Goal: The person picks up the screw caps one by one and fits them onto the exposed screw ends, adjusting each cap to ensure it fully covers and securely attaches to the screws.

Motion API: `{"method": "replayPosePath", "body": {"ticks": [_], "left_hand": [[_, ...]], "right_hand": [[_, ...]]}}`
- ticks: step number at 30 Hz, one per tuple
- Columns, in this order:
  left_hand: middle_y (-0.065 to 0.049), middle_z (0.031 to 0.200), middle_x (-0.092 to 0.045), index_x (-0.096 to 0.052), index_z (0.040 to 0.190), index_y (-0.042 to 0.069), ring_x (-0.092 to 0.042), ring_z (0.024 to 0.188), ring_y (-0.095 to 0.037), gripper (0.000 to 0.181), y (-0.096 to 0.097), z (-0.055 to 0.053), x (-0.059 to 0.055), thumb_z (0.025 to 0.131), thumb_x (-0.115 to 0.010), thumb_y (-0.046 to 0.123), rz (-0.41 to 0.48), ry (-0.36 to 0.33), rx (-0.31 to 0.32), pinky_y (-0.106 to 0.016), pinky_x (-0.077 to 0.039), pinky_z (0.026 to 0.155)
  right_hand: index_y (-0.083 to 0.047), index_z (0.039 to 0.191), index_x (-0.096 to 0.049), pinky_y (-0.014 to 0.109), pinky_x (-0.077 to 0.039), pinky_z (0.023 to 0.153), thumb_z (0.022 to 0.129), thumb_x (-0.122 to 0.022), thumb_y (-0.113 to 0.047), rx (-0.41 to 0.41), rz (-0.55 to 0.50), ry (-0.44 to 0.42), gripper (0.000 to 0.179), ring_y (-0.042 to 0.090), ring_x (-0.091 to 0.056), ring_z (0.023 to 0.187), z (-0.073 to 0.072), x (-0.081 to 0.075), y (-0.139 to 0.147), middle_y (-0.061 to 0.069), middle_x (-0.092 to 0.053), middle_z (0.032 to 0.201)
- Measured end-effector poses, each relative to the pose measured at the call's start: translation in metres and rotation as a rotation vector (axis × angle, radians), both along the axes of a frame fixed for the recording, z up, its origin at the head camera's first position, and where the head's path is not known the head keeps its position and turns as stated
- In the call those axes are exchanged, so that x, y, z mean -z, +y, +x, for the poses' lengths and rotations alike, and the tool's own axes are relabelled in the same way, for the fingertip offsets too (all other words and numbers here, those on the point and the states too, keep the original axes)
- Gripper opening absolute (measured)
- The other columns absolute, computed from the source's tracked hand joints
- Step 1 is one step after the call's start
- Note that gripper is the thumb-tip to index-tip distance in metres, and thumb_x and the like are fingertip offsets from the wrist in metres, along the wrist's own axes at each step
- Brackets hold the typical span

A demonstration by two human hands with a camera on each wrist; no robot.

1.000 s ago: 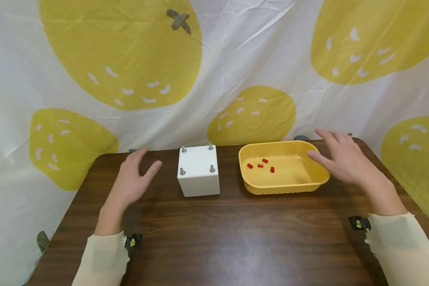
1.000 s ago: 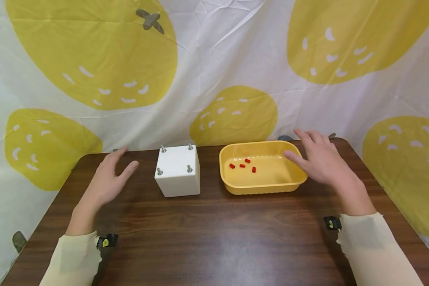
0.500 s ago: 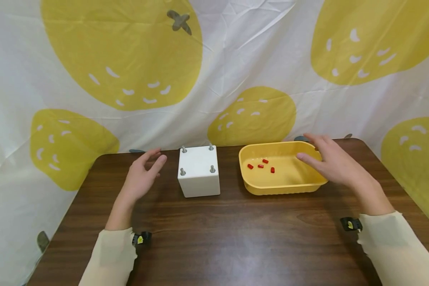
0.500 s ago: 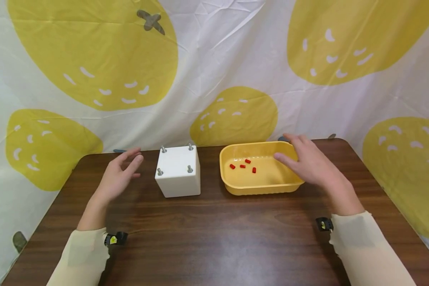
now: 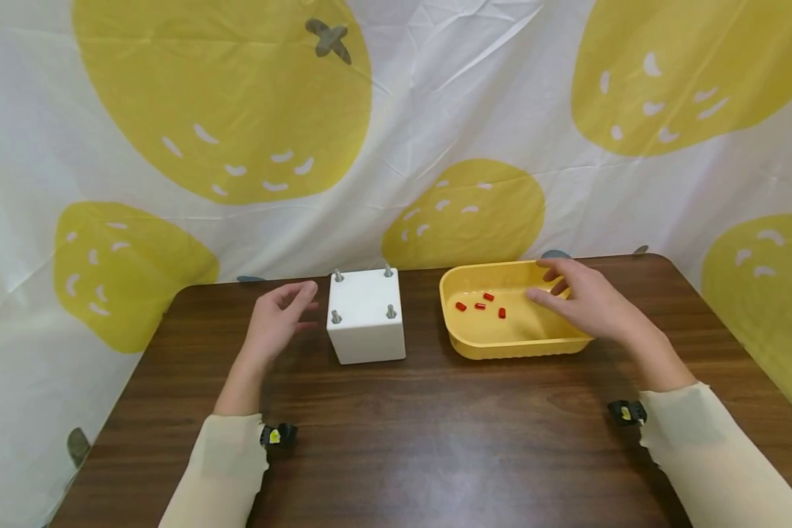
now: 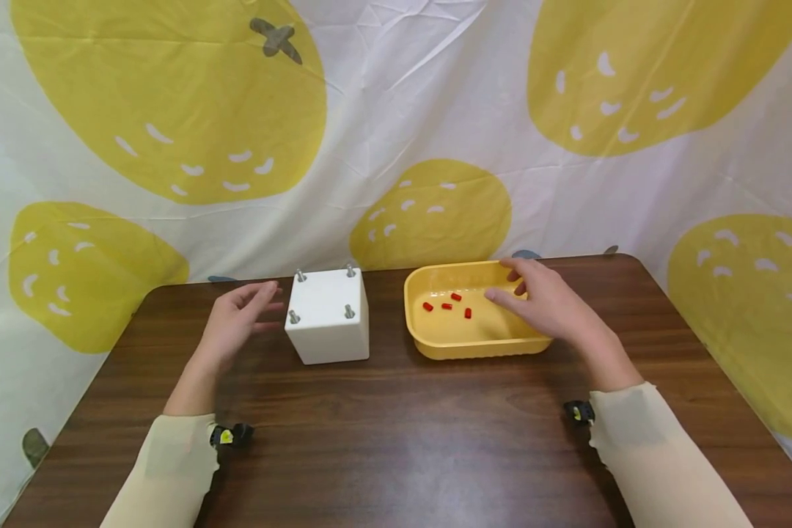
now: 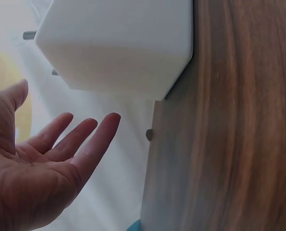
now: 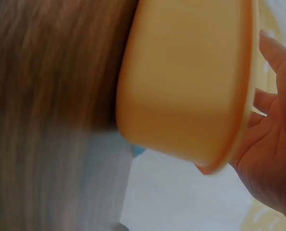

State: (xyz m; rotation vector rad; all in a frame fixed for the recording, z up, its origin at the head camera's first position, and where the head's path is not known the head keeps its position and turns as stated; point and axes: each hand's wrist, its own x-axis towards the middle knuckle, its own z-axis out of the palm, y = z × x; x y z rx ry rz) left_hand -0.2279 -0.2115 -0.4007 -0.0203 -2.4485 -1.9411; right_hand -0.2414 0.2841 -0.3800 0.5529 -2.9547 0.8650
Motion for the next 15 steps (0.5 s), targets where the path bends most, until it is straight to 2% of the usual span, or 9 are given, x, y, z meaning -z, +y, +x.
{"method": "replayPosePath", "body": {"ticks": [10, 15], "left_hand": [[-0.026, 0.147, -0.058, -0.063, 0.139, -0.007, -0.062, 0.129, -0.043, 0.062, 0.006, -0.006, 0.007, 0.104, -0.069, 0.043, 0.1, -0.068, -0.03, -0.055, -0.058, 0.098], [-0.025, 0.146, -0.059, -0.062, 0.14, -0.008, -0.064, 0.128, -0.041, 0.062, 0.008, -0.007, 0.01, 0.105, -0.069, 0.042, 0.114, -0.091, -0.042, -0.054, -0.058, 0.097]], "right_hand": [[0.008, 0.137, -0.062, 0.054, -0.058, 0.091, 0.1, -0.078, -0.031, -0.03, -0.06, 0.015, 0.056, 0.035, -0.071, 0.1, -0.013, 0.016, -0.016, 0.02, -0.07, 0.115], [0.006, 0.129, -0.068, 0.045, -0.058, 0.083, 0.096, -0.083, -0.023, -0.053, -0.067, 0.032, 0.047, 0.028, -0.072, 0.092, -0.018, 0.02, -0.022, 0.013, -0.073, 0.104]]}}
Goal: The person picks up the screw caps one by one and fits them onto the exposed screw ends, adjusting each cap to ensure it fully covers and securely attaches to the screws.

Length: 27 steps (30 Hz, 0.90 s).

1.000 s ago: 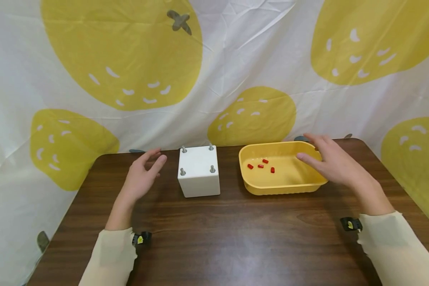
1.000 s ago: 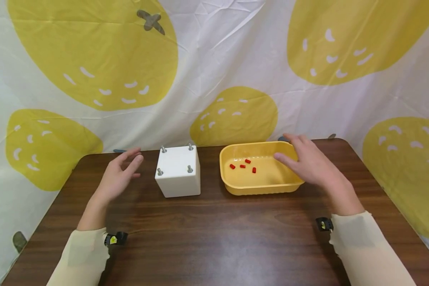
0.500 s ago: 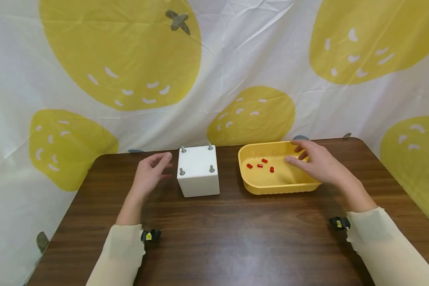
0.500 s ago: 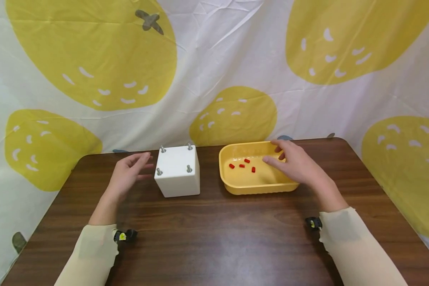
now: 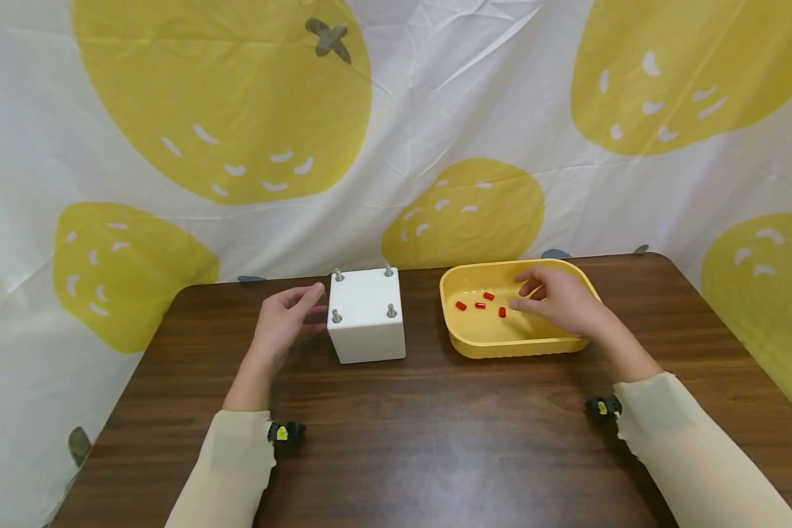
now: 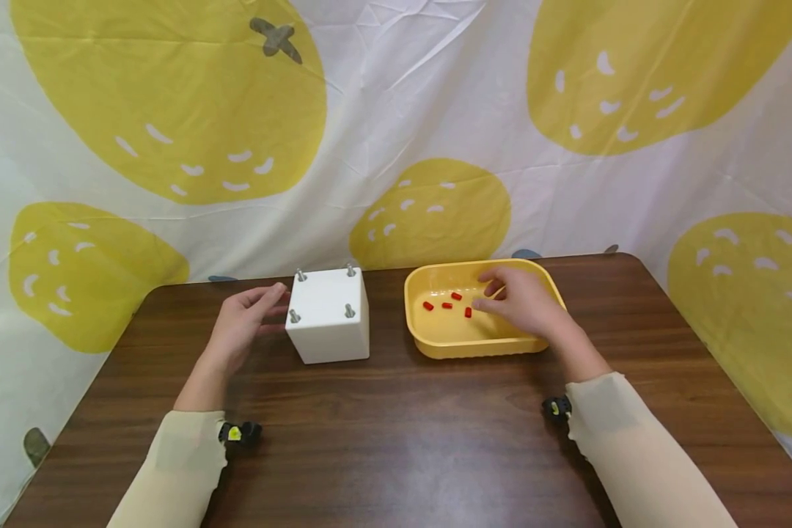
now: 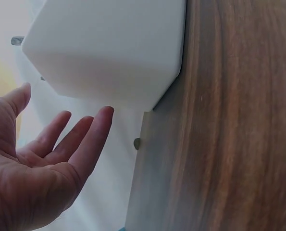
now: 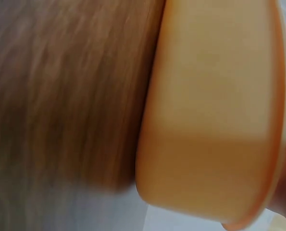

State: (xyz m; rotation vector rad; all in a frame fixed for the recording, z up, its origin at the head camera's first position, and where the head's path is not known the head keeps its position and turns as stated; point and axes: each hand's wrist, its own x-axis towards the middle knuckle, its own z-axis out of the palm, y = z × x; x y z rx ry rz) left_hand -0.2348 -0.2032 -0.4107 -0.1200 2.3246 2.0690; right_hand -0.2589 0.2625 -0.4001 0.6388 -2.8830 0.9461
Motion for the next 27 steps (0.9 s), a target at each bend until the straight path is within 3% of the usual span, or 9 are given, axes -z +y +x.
{"method": "replayPosePath", "body": {"ticks": [7, 19, 27], "left_hand": [[-0.021, 0.141, -0.064, -0.065, 0.139, -0.004, -0.068, 0.122, -0.034, 0.055, 0.001, -0.001, 0.003, 0.105, -0.068, 0.04, -0.014, -0.017, -0.006, -0.049, -0.061, 0.095], [-0.015, 0.139, -0.066, -0.069, 0.138, 0.002, -0.069, 0.118, -0.027, 0.061, 0.005, -0.003, 0.004, 0.099, -0.075, 0.048, -0.027, -0.059, -0.011, -0.046, -0.061, 0.095], [-0.016, 0.139, -0.066, -0.07, 0.137, 0.003, -0.067, 0.119, -0.028, 0.061, 0.007, -0.004, 0.004, 0.097, -0.078, 0.049, -0.029, -0.077, -0.013, -0.048, -0.06, 0.098]], "right_hand": [[0.005, 0.123, -0.072, 0.033, -0.053, 0.072, 0.096, -0.082, -0.02, 0.015, 0.003, -0.102, 0.038, 0.021, -0.066, 0.085, -0.008, 0.004, -0.005, 0.007, -0.073, 0.096], [0.006, 0.121, -0.071, 0.029, -0.055, 0.066, 0.096, -0.082, -0.02, 0.026, -0.036, -0.305, 0.038, 0.022, -0.07, 0.08, -0.018, 0.009, -0.013, 0.01, -0.073, 0.095], [0.004, 0.114, -0.073, 0.029, -0.054, 0.066, 0.096, -0.082, -0.019, 0.021, 0.002, -0.333, 0.031, 0.019, -0.068, 0.078, -0.021, 0.011, -0.017, 0.008, -0.072, 0.09]]}}
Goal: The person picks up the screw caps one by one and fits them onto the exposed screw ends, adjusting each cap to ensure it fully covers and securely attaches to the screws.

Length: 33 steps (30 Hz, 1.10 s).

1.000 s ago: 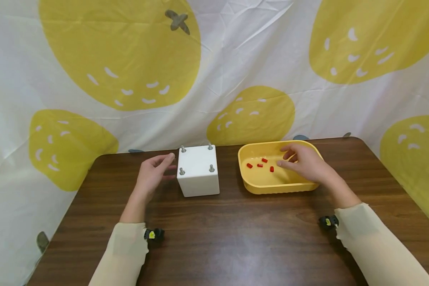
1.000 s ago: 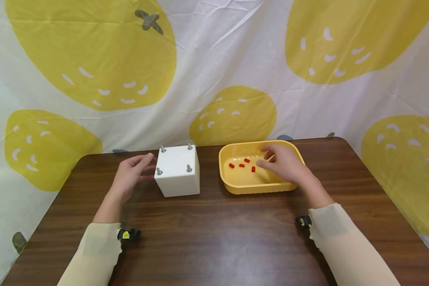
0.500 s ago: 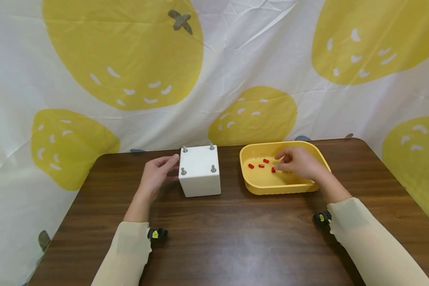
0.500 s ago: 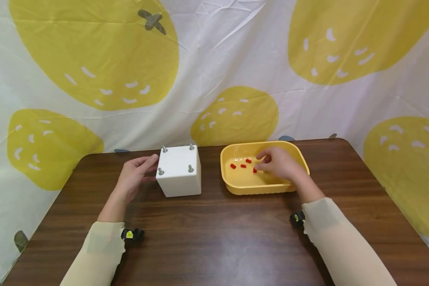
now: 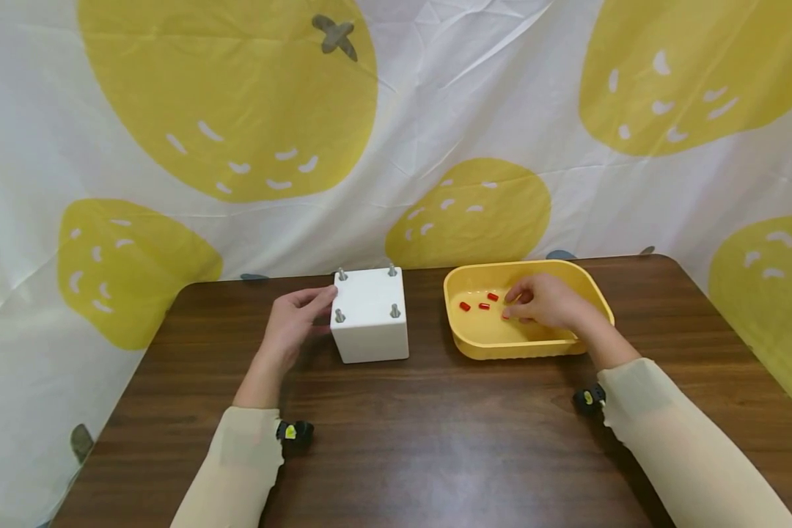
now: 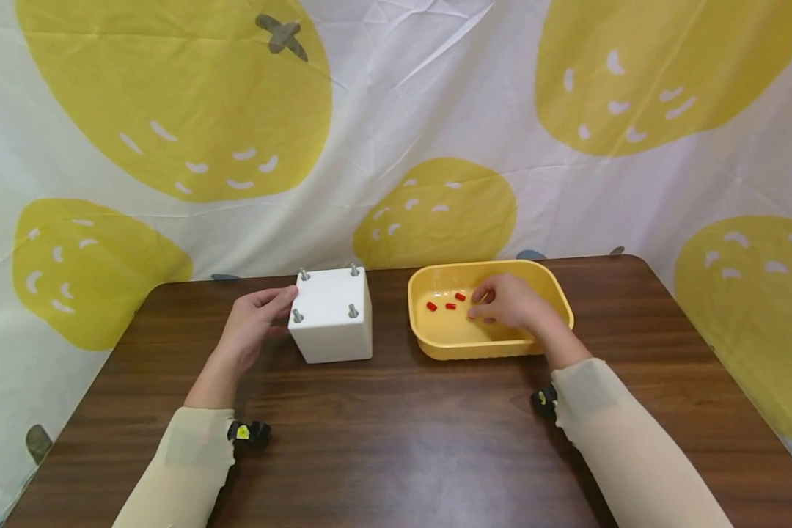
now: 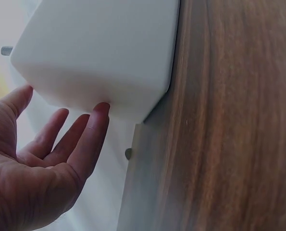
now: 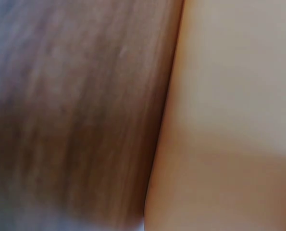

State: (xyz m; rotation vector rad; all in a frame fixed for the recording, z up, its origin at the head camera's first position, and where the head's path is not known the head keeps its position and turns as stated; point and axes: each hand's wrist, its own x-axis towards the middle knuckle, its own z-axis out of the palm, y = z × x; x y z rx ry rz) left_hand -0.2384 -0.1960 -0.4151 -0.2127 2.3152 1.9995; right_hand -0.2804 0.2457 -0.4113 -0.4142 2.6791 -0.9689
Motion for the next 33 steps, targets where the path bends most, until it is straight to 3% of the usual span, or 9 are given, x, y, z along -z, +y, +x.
{"method": "replayPosePath", "body": {"ticks": [12, 23, 33], "left_hand": [[-0.012, 0.139, -0.066, -0.071, 0.136, 0.005, -0.065, 0.122, -0.03, 0.061, 0.0015, 0.0015, -0.0013, 0.096, -0.078, 0.051, -0.008, -0.01, 0.006, -0.048, -0.06, 0.098], [-0.013, 0.14, -0.066, -0.071, 0.137, 0.005, -0.065, 0.122, -0.029, 0.061, 0.002, 0.0019, -0.0002, 0.097, -0.078, 0.05, -0.01, -0.014, -0.004, -0.045, -0.061, 0.095], [-0.014, 0.141, -0.066, -0.071, 0.137, 0.004, -0.066, 0.121, -0.03, 0.061, 0.0034, 0.0034, -0.0021, 0.096, -0.079, 0.048, 0.009, -0.021, -0.009, -0.042, -0.062, 0.093]], "right_hand": [[-0.002, 0.106, -0.078, 0.029, -0.05, 0.069, 0.094, -0.084, -0.019, -0.013, -0.004, -0.005, 0.022, 0.02, -0.059, 0.083, -0.0011, 0.0019, -0.0002, 0.007, -0.074, 0.098], [-0.005, 0.101, -0.079, 0.031, -0.048, 0.074, 0.093, -0.084, -0.014, -0.026, 0.002, -0.005, 0.014, 0.021, -0.058, 0.086, -0.0023, 0.0029, -0.0012, 0.004, -0.072, 0.094], [0.0, 0.105, -0.077, 0.028, -0.052, 0.077, 0.093, -0.084, -0.012, -0.073, -0.052, -0.007, 0.018, 0.021, -0.062, 0.091, -0.0005, 0.0025, -0.004, 0.007, -0.073, 0.098]]}}
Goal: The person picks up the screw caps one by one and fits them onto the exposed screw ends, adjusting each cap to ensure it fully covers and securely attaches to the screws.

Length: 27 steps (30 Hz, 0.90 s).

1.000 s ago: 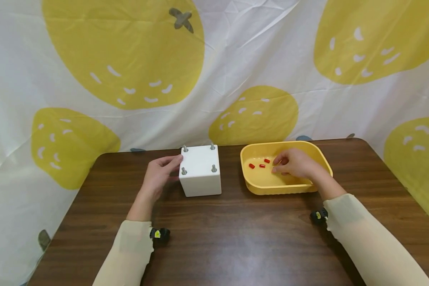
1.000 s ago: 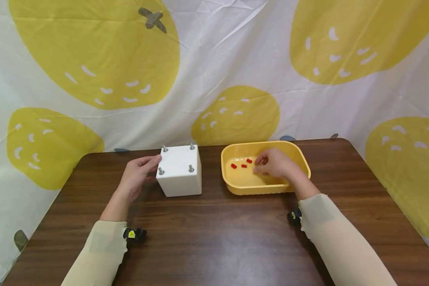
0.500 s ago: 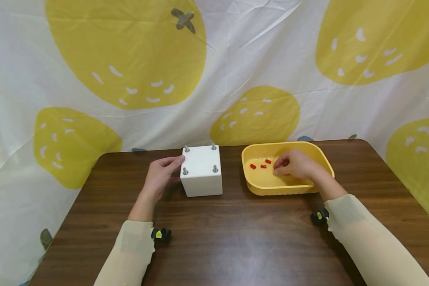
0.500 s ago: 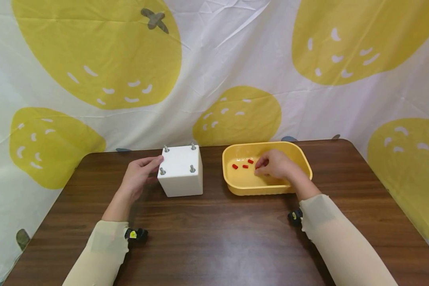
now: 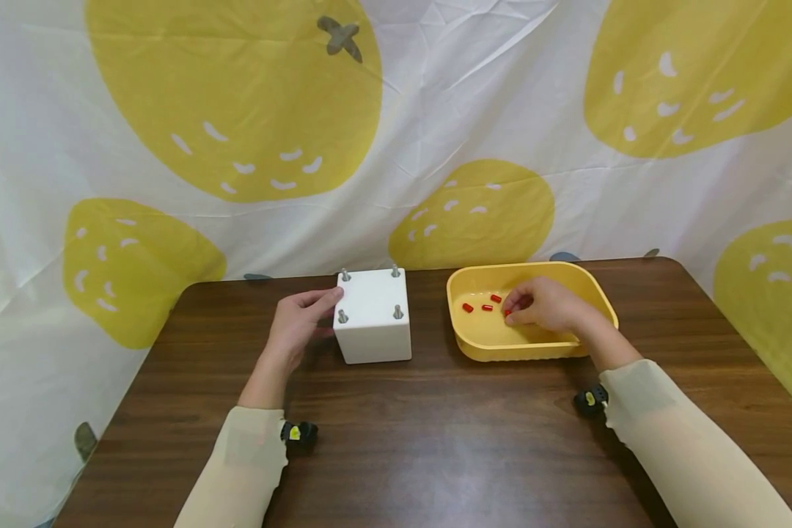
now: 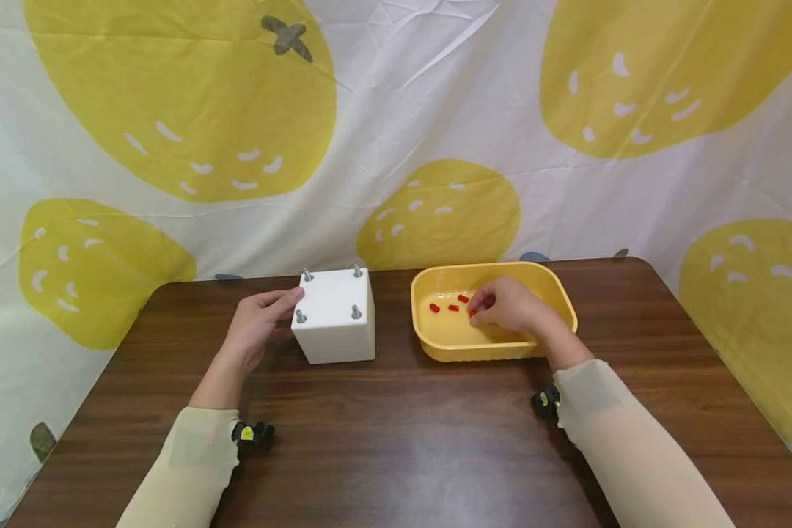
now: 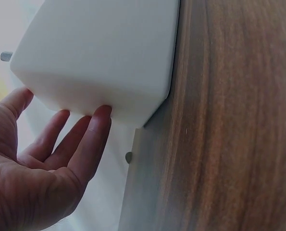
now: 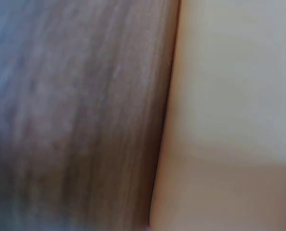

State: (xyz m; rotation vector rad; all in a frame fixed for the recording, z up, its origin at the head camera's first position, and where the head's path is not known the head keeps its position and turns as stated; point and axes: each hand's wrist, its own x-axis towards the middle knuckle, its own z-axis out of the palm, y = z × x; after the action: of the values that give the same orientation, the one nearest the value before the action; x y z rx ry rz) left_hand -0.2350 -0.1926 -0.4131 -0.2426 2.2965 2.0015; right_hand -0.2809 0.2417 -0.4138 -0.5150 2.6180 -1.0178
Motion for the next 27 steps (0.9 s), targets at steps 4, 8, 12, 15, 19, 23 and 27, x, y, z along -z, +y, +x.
{"method": "replayPosePath", "body": {"ticks": [4, 8, 12, 15, 19, 23, 27], "left_hand": [[-0.013, 0.139, -0.066, -0.071, 0.136, 0.004, -0.066, 0.12, -0.029, 0.06, -0.0005, -0.0001, -0.0007, 0.095, -0.079, 0.049, 0.002, 0.0, -0.003, -0.04, -0.063, 0.09], [-0.013, 0.14, -0.066, -0.071, 0.136, 0.004, -0.066, 0.12, -0.029, 0.062, -0.0011, -0.0008, 0.0002, 0.095, -0.079, 0.049, -0.002, 0.0, -0.003, -0.039, -0.063, 0.09], [-0.014, 0.14, -0.066, -0.07, 0.137, 0.004, -0.066, 0.121, -0.029, 0.062, -0.0014, -0.0013, 0.001, 0.096, -0.079, 0.049, -0.004, -0.001, -0.003, -0.039, -0.063, 0.091], [-0.015, 0.141, -0.065, -0.07, 0.137, 0.003, -0.066, 0.122, -0.03, 0.062, -0.0015, -0.0014, 0.0013, 0.096, -0.079, 0.048, -0.001, -0.005, -0.001, -0.04, -0.062, 0.092], [-0.015, 0.141, -0.065, -0.07, 0.138, 0.003, -0.066, 0.123, -0.031, 0.063, -0.0011, -0.0015, 0.0011, 0.096, -0.079, 0.048, 0.004, -0.009, -0.002, -0.043, -0.062, 0.094], [-0.013, 0.14, -0.066, -0.071, 0.137, 0.004, -0.066, 0.122, -0.03, 0.062, -0.0007, -0.0014, 0.0008, 0.095, -0.08, 0.049, 0.0, -0.012, -0.004, -0.043, -0.062, 0.094], [-0.012, 0.139, -0.066, -0.071, 0.137, 0.004, -0.066, 0.122, -0.03, 0.062, -0.0004, -0.0012, 0.0006, 0.095, -0.08, 0.049, -0.009, -0.012, -0.005, -0.044, -0.062, 0.094]], "right_hand": [[0.001, 0.106, -0.076, 0.026, -0.053, 0.077, 0.093, -0.083, -0.009, -0.018, -0.015, -0.002, 0.018, 0.021, -0.064, 0.092, -0.0009, 0.0002, -0.0005, 0.008, -0.073, 0.098], [0.001, 0.106, -0.076, 0.026, -0.053, 0.078, 0.093, -0.083, -0.008, -0.021, -0.023, -0.005, 0.017, 0.022, -0.064, 0.092, -0.0014, -0.0001, -0.0006, 0.008, -0.074, 0.099], [0.001, 0.107, -0.076, 0.026, -0.054, 0.079, 0.093, -0.083, -0.008, -0.016, -0.03, -0.007, 0.018, 0.022, -0.064, 0.092, -0.002, 0.0001, 0.0, 0.009, -0.074, 0.1], [0.003, 0.108, -0.075, 0.026, -0.054, 0.079, 0.093, -0.083, -0.008, -0.02, -0.047, -0.006, 0.02, 0.023, -0.064, 0.093, -0.0022, 0.0001, 0.0003, 0.01, -0.074, 0.1], [0.003, 0.11, -0.075, 0.025, -0.054, 0.08, 0.092, -0.084, -0.008, -0.018, -0.065, 0.017, 0.023, 0.023, -0.065, 0.093, -0.0027, 0.0001, 0.0013, 0.009, -0.074, 0.101], [0.001, 0.109, -0.077, 0.025, -0.054, 0.08, 0.091, -0.085, -0.01, -0.001, -0.067, 0.058, 0.022, 0.022, -0.066, 0.093, -0.0024, 0.0002, 0.0029, 0.007, -0.075, 0.1], [-0.001, 0.109, -0.077, 0.027, -0.054, 0.079, 0.093, -0.084, -0.011, 0.015, -0.071, 0.067, 0.02, 0.023, -0.065, 0.091, -0.0011, -0.0008, 0.0037, 0.006, -0.075, 0.1]]}}
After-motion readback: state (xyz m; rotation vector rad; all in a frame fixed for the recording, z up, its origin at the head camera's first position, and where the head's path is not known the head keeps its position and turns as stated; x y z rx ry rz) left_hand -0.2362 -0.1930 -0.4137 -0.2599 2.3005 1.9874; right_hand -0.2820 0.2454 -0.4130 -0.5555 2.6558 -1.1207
